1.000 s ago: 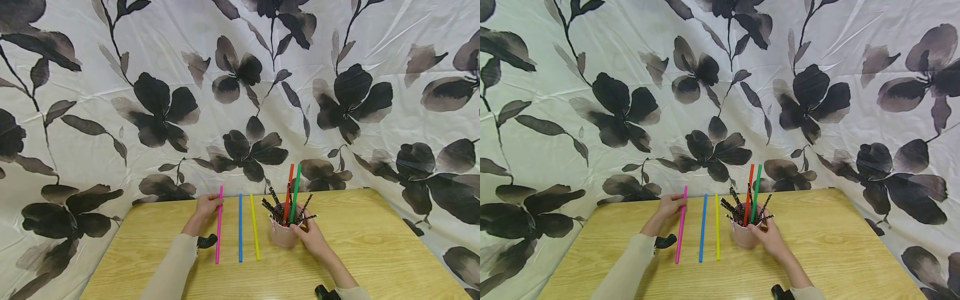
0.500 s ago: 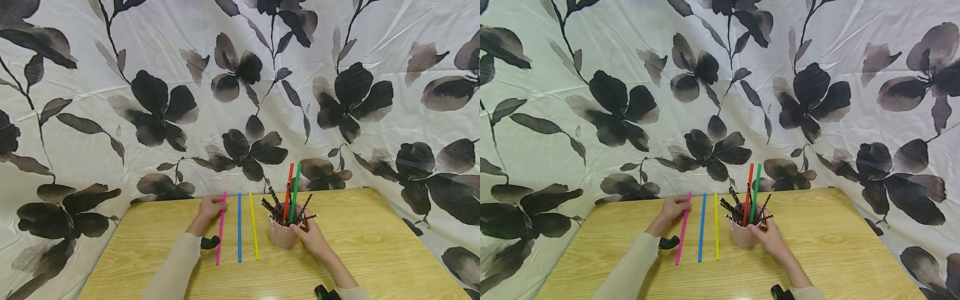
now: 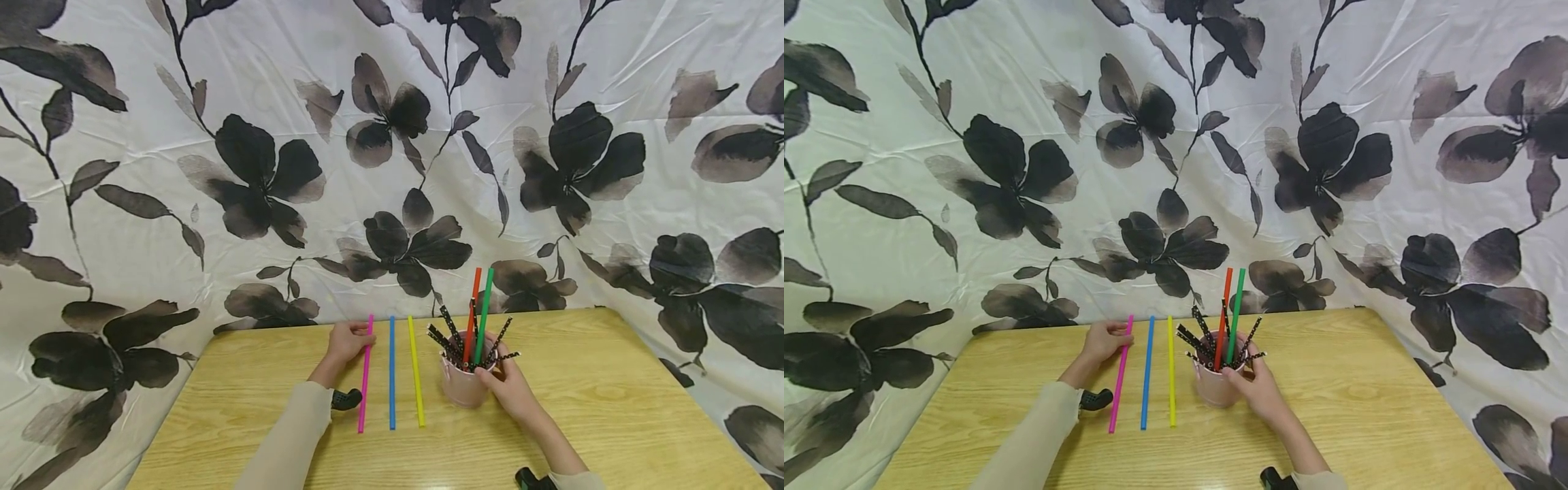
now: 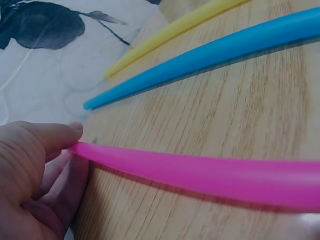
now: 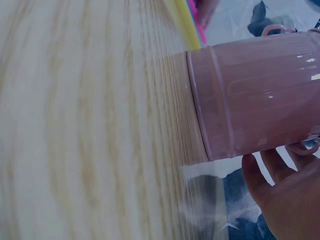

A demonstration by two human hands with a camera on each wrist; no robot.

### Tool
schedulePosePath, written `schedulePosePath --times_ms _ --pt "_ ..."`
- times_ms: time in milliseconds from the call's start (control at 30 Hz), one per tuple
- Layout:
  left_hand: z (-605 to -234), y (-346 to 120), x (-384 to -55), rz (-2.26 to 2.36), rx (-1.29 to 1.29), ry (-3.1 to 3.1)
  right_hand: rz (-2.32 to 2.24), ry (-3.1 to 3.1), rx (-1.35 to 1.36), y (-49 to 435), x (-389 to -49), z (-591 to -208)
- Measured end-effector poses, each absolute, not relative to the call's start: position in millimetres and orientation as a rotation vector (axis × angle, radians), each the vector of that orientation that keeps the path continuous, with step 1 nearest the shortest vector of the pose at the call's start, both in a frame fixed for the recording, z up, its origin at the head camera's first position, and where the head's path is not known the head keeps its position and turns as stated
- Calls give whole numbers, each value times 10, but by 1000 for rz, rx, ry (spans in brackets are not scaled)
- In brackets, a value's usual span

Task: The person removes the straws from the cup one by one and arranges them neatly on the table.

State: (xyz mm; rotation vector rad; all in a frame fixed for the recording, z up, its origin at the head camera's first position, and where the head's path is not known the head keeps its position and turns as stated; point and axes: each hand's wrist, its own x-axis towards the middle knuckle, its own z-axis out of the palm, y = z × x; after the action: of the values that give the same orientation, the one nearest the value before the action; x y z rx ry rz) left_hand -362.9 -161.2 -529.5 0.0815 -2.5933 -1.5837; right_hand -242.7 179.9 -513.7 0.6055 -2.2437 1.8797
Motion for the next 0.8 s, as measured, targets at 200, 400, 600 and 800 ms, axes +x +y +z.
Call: schedulePosePath --times_ms 200,400,600,800 --pt "-5300 -1603 -3640 -1564 132 -2619 1879 -2253 597 1799 -2425 -5130" --pt "-5288 -1588 -3637 -1532 112 -2629 1874 -2279 551 1802 -2440 -5140" --pt "-5302 -1572 -3629 -1450 126 -2667 1877 -2279 553 1806 -2440 -5145" --pt "-5324 -1558 -3648 -1420 146 -2669 1900 -2260 567 1793 -2433 -5125"
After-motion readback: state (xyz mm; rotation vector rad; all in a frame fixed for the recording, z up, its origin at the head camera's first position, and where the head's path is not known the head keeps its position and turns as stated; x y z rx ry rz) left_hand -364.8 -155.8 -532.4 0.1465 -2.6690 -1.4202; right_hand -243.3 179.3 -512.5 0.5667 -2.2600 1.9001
